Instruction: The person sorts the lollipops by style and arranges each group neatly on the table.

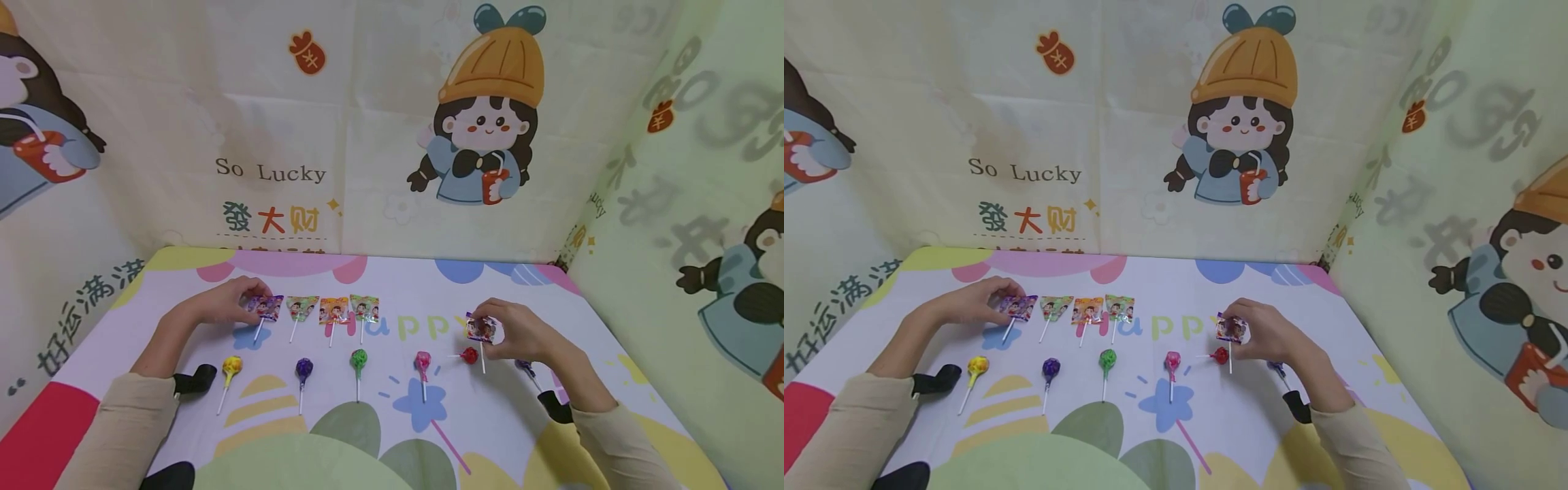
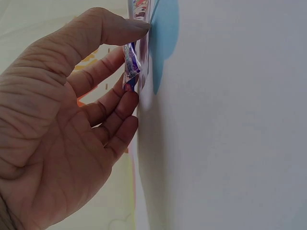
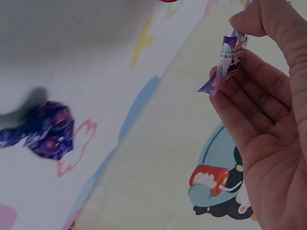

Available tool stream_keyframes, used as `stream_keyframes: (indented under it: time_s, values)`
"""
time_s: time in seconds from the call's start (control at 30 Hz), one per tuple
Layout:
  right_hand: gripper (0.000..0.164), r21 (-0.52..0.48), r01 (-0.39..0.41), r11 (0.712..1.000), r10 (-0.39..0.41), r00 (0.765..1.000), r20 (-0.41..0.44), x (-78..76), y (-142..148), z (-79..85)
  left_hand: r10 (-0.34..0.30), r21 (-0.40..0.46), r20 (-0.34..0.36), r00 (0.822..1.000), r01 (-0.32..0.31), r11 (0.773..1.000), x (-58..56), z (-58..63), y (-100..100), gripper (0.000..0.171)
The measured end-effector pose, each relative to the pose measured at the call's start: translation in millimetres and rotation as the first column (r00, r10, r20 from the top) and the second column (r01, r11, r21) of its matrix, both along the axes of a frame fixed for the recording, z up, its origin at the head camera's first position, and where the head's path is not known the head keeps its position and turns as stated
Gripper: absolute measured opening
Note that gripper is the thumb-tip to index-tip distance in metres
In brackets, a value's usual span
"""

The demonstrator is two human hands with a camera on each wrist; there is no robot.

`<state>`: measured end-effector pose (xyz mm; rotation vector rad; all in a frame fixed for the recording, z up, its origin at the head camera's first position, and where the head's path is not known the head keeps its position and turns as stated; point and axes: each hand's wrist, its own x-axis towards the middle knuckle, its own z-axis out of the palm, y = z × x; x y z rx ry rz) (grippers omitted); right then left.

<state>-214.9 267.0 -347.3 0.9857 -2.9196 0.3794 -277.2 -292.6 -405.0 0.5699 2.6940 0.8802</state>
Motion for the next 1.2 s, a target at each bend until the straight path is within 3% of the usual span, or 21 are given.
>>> stream_keyframes:
  time_s: [0.6, 1.2]
  values:
    - [0.049, -0.030, -0.046, 0.998, 0.047, 0.998, 0.032, -19.2, -46, 6.8, 0.004, 0.000, -0.007, 1.000, -0.004, 1.000, 0.2, -0.8, 1, 0.052]
    - [0.049, -0.042, -0.052, 0.998, 0.056, 0.994, 0.098, -46.6, -85, -8.1, -0.012, 0.005, -0.035, 0.999, 0.012, 1.000, -0.8, -6.3, -1, 0.050]
